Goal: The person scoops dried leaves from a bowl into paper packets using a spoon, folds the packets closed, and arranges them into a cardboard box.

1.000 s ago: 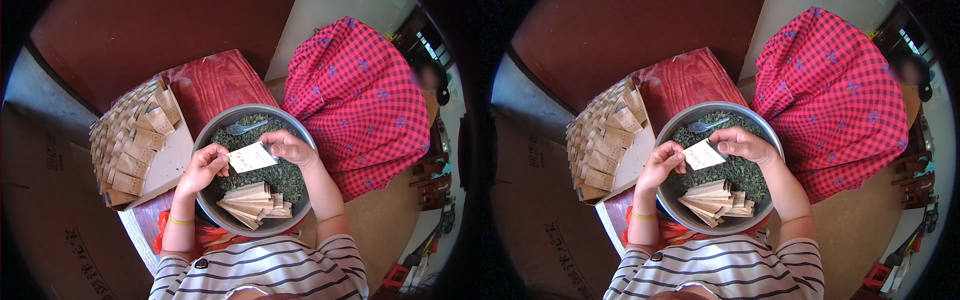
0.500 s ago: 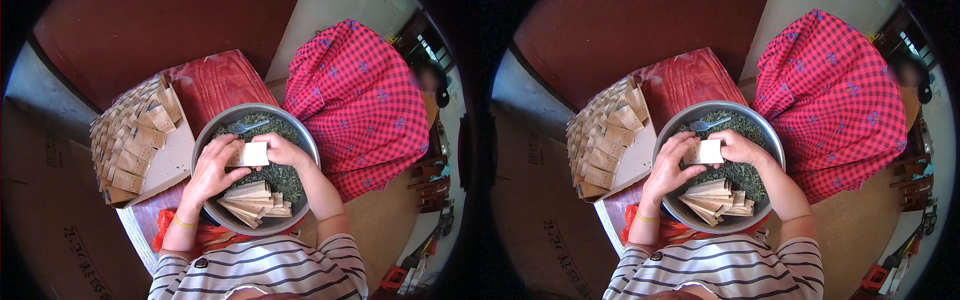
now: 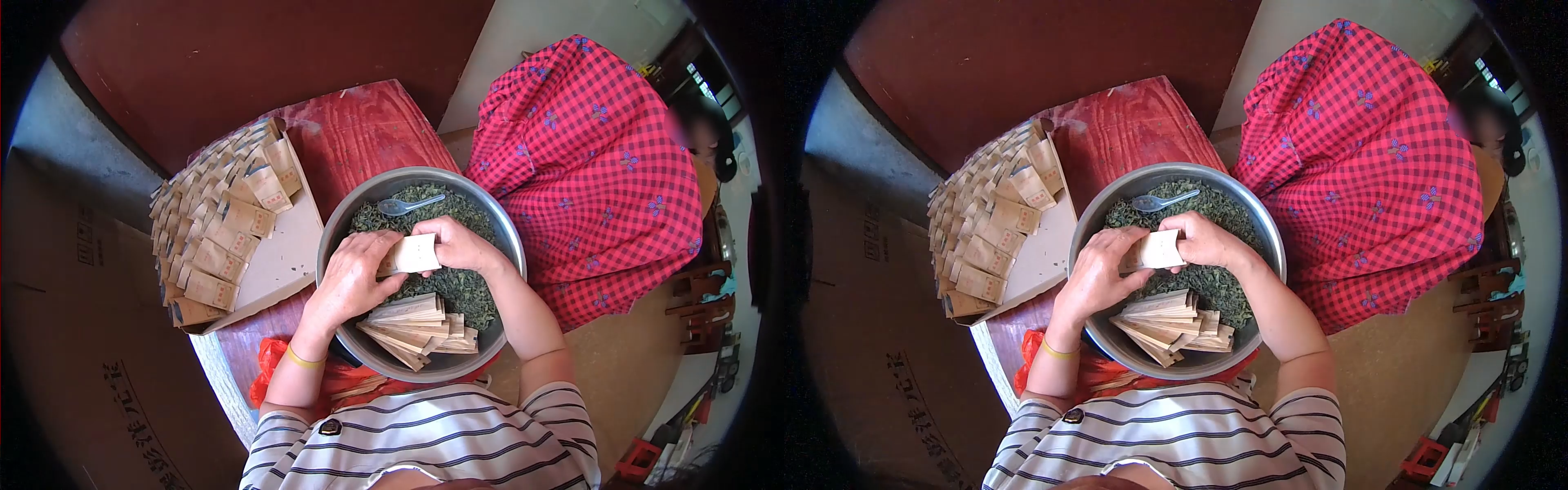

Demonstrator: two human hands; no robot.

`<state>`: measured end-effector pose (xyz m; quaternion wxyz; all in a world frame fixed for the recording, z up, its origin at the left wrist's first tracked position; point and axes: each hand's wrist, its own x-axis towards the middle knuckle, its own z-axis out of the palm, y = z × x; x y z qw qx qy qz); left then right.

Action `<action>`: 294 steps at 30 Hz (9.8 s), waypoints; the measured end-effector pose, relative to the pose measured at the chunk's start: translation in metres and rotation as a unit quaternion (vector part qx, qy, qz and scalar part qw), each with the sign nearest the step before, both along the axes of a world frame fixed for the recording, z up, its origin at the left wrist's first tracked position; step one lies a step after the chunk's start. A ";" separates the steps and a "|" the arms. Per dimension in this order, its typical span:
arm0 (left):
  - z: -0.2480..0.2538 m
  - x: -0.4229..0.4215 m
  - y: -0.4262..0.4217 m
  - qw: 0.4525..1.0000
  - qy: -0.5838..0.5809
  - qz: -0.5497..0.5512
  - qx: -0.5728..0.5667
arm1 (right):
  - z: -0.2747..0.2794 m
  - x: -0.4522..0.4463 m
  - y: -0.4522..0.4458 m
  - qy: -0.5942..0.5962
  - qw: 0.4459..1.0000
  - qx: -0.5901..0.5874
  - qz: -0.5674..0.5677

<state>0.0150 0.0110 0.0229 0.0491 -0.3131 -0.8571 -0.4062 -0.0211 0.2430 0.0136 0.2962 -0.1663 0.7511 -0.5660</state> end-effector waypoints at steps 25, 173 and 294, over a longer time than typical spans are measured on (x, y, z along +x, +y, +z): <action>-0.005 -0.003 -0.002 0.978 -0.103 0.144 0.113 | -0.014 -0.017 0.009 0.453 0.827 0.262 -0.204; -0.006 -0.007 -0.006 0.982 -0.094 0.130 0.097 | 0.032 0.017 -0.002 0.613 0.743 0.099 -0.251; -0.006 -0.007 -0.007 0.977 -0.106 0.140 0.117 | -0.007 -0.008 0.009 0.261 0.915 0.035 -0.305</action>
